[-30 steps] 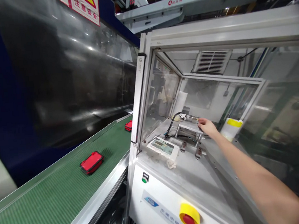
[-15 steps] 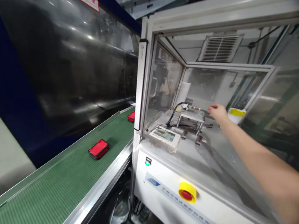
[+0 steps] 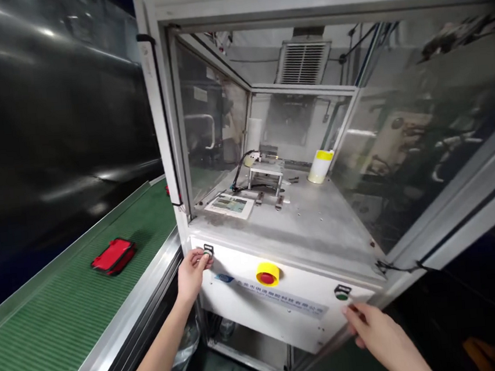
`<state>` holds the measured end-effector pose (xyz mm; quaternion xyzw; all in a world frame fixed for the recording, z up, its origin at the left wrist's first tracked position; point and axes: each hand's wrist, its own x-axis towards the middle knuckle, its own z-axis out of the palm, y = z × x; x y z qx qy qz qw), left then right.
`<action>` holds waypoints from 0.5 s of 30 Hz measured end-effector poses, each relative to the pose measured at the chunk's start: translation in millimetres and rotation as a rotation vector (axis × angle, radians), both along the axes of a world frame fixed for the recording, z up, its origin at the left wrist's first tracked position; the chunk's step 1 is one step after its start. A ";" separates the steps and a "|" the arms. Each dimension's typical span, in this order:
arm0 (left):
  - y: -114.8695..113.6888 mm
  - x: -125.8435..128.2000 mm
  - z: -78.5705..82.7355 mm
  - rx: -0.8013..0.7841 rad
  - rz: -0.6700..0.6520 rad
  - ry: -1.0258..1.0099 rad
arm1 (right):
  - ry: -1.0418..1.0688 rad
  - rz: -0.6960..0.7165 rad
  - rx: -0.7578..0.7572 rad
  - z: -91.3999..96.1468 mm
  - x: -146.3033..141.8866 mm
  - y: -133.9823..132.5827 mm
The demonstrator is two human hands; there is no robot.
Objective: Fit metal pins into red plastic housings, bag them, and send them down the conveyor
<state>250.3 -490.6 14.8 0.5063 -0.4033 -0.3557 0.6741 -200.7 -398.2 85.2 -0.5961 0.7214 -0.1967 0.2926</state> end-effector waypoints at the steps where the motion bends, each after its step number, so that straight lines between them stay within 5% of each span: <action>1: 0.9 0.9 -0.8 0.001 -0.002 0.004 | -0.121 -0.039 -0.049 -19.4 -5.9 -5.9; 4: 0.8 3.3 -1.9 0.016 -0.010 0.014 | -0.345 -0.094 -0.197 -52.5 -11.3 -22.4; 12: -3.5 8.1 4.8 0.106 -0.005 0.015 | -0.201 -0.211 -0.223 -72.1 -1.4 -17.2; 15: 9.8 1.4 -3.2 0.163 0.011 -0.017 | -0.151 0.021 -0.033 -83.2 3.0 -10.9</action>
